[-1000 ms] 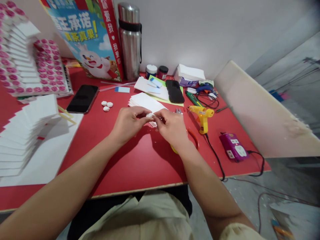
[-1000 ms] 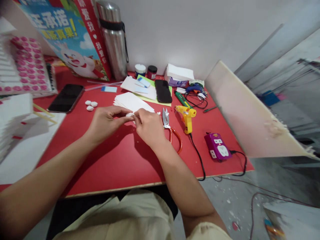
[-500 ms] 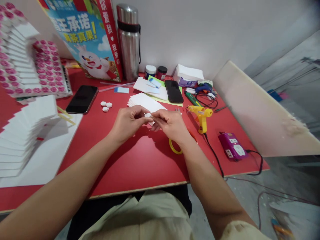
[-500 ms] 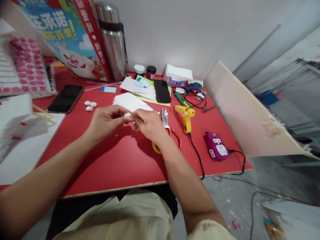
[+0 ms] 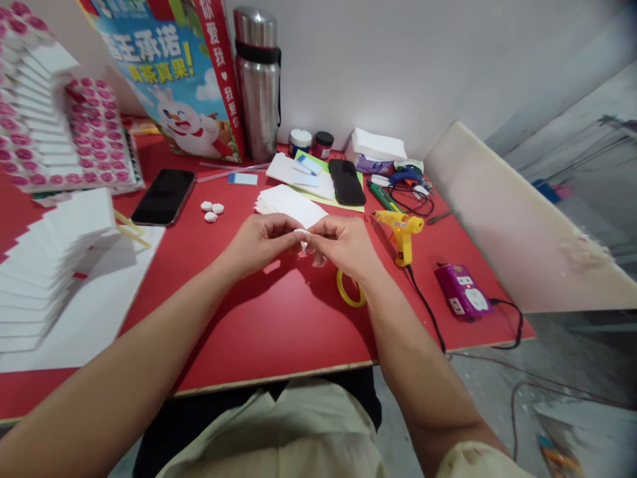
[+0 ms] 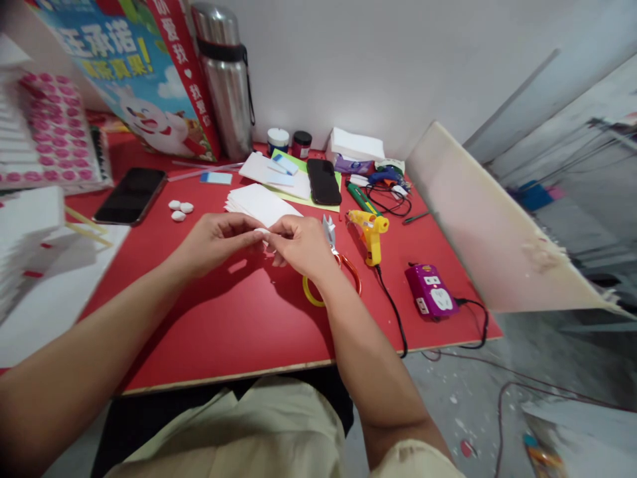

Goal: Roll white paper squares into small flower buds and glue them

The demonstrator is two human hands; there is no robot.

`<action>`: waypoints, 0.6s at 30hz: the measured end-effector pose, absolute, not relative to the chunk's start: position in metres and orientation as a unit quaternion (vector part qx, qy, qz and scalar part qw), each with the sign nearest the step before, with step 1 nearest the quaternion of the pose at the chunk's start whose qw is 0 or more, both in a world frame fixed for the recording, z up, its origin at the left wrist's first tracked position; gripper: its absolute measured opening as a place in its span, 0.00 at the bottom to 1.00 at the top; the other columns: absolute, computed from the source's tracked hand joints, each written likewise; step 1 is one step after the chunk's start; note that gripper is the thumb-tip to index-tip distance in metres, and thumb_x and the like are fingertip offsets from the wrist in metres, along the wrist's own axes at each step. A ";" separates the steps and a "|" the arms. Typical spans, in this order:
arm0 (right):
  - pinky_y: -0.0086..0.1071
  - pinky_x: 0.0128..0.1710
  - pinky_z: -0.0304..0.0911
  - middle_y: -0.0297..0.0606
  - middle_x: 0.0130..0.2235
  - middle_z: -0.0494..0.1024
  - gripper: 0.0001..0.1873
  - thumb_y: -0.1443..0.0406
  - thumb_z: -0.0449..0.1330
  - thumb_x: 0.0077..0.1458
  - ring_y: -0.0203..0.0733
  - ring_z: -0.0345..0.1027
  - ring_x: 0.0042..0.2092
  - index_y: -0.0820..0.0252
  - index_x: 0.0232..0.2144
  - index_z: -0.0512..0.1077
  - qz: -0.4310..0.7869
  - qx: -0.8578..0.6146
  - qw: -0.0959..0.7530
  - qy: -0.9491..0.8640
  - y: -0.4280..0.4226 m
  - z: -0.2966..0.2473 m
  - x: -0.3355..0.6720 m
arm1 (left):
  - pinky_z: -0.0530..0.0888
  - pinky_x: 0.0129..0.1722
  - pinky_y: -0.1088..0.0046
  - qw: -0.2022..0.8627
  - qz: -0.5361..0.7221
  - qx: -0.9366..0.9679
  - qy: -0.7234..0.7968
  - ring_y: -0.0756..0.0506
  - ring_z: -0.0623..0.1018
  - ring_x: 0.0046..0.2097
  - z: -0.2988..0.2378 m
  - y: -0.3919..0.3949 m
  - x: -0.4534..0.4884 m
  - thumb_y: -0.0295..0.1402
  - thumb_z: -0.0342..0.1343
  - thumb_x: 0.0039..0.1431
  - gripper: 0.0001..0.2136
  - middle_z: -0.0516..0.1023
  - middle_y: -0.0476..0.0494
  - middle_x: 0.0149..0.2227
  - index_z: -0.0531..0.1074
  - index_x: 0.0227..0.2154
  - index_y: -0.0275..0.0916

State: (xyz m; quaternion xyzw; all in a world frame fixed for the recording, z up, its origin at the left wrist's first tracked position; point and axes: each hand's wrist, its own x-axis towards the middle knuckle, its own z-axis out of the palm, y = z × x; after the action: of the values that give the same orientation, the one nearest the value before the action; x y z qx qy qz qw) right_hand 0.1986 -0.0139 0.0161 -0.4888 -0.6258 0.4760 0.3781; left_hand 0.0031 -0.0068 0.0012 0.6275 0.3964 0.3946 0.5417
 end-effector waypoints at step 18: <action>0.24 0.14 0.64 0.35 0.25 0.80 0.23 0.46 0.70 0.52 0.31 0.68 0.18 0.60 0.27 0.74 0.623 -0.463 0.399 -0.488 -0.011 0.022 0.202 | 0.79 0.40 0.67 0.657 0.436 0.497 0.362 0.47 0.81 0.35 -0.003 -0.006 0.007 0.41 0.73 0.51 0.14 0.83 0.44 0.34 0.80 0.33 0.37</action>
State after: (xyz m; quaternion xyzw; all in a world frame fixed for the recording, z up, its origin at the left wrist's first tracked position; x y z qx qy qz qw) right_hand 0.2021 -0.0109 0.0218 -0.4626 -0.4882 0.6234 0.3989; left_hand 0.0067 -0.0061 -0.0025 0.4970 0.3621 0.4355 0.6574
